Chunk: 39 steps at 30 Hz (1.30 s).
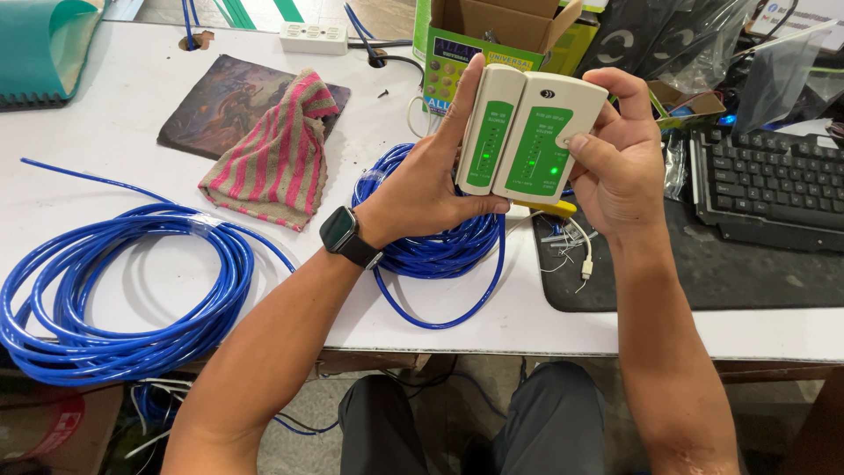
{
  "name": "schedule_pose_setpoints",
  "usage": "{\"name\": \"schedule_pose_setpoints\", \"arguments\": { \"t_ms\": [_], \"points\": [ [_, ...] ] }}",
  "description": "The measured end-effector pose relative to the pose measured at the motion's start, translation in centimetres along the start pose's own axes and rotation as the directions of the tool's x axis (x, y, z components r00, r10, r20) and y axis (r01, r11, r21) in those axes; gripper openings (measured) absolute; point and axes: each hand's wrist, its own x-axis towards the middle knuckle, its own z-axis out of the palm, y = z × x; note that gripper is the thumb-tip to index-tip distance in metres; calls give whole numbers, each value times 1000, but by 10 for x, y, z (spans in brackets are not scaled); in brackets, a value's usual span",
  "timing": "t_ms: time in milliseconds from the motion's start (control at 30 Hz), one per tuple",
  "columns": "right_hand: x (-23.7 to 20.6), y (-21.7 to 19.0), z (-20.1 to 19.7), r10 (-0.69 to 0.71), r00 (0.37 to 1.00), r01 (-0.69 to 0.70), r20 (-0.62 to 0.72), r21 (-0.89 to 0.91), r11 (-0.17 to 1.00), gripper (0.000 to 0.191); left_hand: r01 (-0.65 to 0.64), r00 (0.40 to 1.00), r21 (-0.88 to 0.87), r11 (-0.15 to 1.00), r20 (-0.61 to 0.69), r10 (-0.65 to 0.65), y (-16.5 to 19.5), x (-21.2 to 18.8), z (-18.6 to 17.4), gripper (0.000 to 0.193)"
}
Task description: The person strips the end of a blue ethernet cable, untwists and arranges the small colored wires, trims them, inserts them into an RJ45 connector, and crimps the connector with yellow-handled crimping pliers. They then plug the cable into a green-and-white cable tester and hold it up as indicator lights show the test result.
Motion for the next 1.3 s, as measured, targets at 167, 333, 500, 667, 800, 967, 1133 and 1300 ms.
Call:
{"name": "schedule_pose_setpoints", "arguments": {
  "t_ms": [167, 333, 500, 667, 800, 967, 1133, 1300],
  "points": [
    [0, 1, -1, -1, 1000, 1, 3, 4, 1000, 55, -24, 1000, 14, 1000, -5, 24, 0, 0, 0, 133],
    [1, 0, 0, 1, 1000, -1, 5, 11, 1000, 55, -3, 1000, -18, 1000, 3, 3, -1, 0, 0, 133],
    [0, 0, 2, -2, 1000, 2, 3, -29, 1000, 55, -18, 1000, -2, 1000, 6, 18, 0, 0, 0, 133],
    [0, 0, 4, -3, 1000, 3, -7, -22, 1000, 57, -44, 999, 20, 999, -6, 44, 1, 2, 1, 133],
    [0, 0, 3, -12, 1000, 12, -3, -27, 1000, 57, -20, 1000, -12, 1000, 11, 20, 1, 1, 1, 132],
    [-1, -1, 3, -5, 1000, 4, -18, -49, 999, 57, -17, 1000, -11, 1000, 12, 17, 2, 1, 1, 132],
    [0, -1, 3, -15, 999, 13, -32, -71, 997, 56, -40, 999, 13, 999, 24, 40, 2, 2, 1, 130],
    [1, 1, 2, -14, 999, 9, -47, -95, 995, 54, -22, 999, 17, 1000, 28, 21, 1, 1, 1, 129]
  ]
}}
